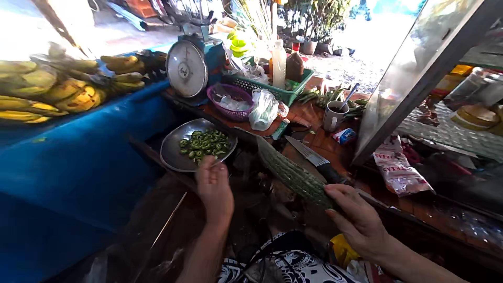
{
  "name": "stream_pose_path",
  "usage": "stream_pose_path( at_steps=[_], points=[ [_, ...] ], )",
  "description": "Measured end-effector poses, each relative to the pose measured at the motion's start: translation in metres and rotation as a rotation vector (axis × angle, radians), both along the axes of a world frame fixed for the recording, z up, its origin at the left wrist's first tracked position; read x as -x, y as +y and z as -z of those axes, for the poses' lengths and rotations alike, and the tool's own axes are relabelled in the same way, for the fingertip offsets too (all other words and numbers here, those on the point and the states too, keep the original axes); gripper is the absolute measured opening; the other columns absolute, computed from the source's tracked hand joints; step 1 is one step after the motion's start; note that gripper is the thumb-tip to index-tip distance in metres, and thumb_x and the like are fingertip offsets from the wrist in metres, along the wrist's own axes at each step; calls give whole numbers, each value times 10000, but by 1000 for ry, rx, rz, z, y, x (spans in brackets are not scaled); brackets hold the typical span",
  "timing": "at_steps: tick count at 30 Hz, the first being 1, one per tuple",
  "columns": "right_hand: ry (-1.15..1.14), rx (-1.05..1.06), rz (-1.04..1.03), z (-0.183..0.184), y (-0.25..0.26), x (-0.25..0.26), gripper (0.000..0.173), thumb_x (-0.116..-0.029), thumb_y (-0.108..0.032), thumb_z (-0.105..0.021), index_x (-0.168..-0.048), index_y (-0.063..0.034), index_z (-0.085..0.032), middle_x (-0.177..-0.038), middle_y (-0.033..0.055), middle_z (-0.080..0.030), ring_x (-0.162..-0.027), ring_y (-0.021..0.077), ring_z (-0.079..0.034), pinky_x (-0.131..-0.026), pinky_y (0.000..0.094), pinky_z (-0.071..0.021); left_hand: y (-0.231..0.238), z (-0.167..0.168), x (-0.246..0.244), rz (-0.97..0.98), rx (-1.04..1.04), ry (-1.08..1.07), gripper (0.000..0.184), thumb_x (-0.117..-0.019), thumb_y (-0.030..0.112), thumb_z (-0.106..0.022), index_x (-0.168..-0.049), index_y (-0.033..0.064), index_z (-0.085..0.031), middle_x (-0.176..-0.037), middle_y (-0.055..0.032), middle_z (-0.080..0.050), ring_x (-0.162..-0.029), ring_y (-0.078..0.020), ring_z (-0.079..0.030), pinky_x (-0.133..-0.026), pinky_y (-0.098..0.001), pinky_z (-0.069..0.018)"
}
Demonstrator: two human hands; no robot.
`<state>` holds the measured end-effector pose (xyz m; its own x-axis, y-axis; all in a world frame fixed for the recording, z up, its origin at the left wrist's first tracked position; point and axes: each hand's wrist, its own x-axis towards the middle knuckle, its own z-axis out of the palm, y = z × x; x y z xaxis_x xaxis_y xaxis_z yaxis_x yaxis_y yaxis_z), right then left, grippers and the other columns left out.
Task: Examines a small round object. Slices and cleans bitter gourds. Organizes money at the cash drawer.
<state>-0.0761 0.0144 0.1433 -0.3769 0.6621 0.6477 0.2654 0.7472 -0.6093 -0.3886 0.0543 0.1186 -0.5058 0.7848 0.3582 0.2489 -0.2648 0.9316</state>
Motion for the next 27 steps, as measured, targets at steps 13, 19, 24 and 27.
stream_pose_path(
  at_steps=[13, 19, 24, 27],
  points=[
    [-549, 6, 71, 20, 53, 0, 774, -892, -746, -537, -1367, -146, -656, -1430, 225, -570, -1340, 428, -525, -1069, 629, -444, -31, -8, -60, 491, 30, -996, 449, -971, 180, -357, -1404, 82, -425, -983, -117, -703, -942, -318, -729, -909, -541, -588],
    [-742, -2, 405, 43, 93, -10, 612, -1013, -522, -526, -1420, -70, -594, -1473, 331, -490, -1363, 559, -451, -1080, 710, -378, -26, 1, -47, 617, -147, -1051, 488, -814, 199, -609, -1292, 112, -572, -918, -81, -678, -874, -262, -705, -852, -475, -588],
    [-848, 173, 454, 34, 96, -3, 398, -1043, -216, -567, -1380, -5, -591, -1296, 284, -621, -1172, 465, -630, -960, 596, -522, -31, 3, -43, 690, -187, -1080, 449, -912, 292, -585, -1316, 97, -565, -935, -121, -674, -800, -270, -702, -727, -433, -614],
    [-826, 158, 464, 32, 97, -5, 347, -1054, -107, -488, -1361, 1, -608, -1243, 272, -664, -1129, 460, -664, -940, 598, -536, -34, 1, -44, 688, -178, -1075, 486, -1024, 462, -460, -1328, 93, -547, -888, -118, -671, -757, -264, -700, -710, -437, -622]
  ],
)
